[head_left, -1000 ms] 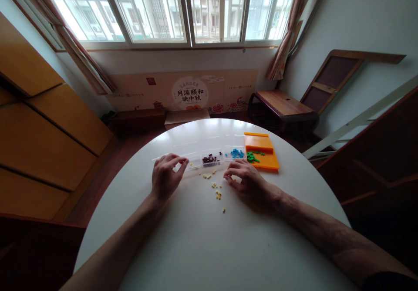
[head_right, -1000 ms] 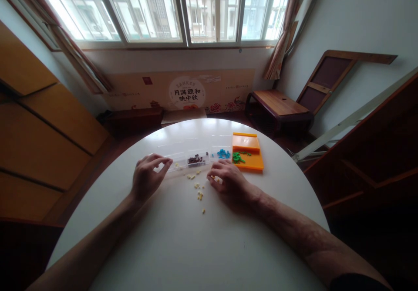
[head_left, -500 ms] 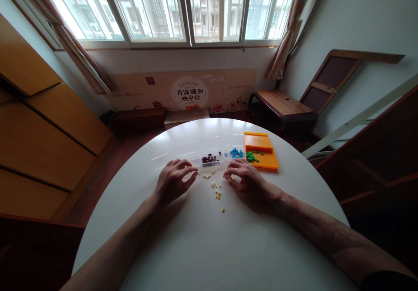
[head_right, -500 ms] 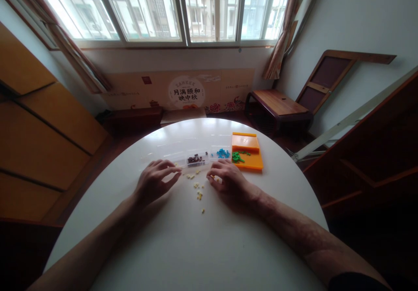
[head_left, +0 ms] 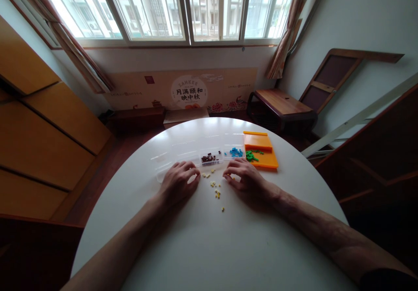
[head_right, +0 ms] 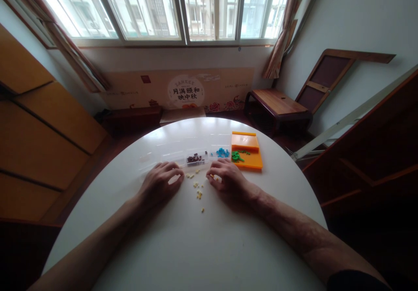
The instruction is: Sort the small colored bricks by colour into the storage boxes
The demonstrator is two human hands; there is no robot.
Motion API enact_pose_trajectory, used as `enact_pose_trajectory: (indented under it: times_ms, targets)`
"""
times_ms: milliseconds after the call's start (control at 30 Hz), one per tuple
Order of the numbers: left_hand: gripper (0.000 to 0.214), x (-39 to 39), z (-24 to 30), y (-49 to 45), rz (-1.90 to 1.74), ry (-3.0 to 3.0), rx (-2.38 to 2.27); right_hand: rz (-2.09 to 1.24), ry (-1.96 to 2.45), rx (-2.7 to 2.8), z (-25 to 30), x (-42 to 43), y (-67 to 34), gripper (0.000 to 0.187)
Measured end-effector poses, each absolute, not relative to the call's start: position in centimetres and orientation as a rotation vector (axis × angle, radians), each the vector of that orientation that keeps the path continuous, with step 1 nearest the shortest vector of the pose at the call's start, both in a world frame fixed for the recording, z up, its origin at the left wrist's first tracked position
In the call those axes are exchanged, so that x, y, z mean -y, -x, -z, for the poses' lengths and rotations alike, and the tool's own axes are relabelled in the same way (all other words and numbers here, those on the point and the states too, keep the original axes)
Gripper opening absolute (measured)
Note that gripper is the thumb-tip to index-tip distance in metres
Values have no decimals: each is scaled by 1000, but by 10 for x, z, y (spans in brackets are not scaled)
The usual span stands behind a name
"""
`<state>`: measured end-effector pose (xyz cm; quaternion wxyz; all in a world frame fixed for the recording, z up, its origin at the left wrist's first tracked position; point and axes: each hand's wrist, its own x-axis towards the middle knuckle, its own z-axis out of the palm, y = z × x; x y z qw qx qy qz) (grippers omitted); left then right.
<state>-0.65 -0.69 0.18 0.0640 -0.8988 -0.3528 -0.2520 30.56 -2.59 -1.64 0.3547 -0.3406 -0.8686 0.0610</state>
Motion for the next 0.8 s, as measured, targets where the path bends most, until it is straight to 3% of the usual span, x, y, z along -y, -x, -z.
enact_pose_trajectory:
  times_ms: [467,800]
  targets:
    - [17,-2,-11,16,989,2323,1281,-178,874,2241,21,27,-310,11]
    - [17,0,-8,15,994,2427,1255,-185,870,2238,22,26,-311,9]
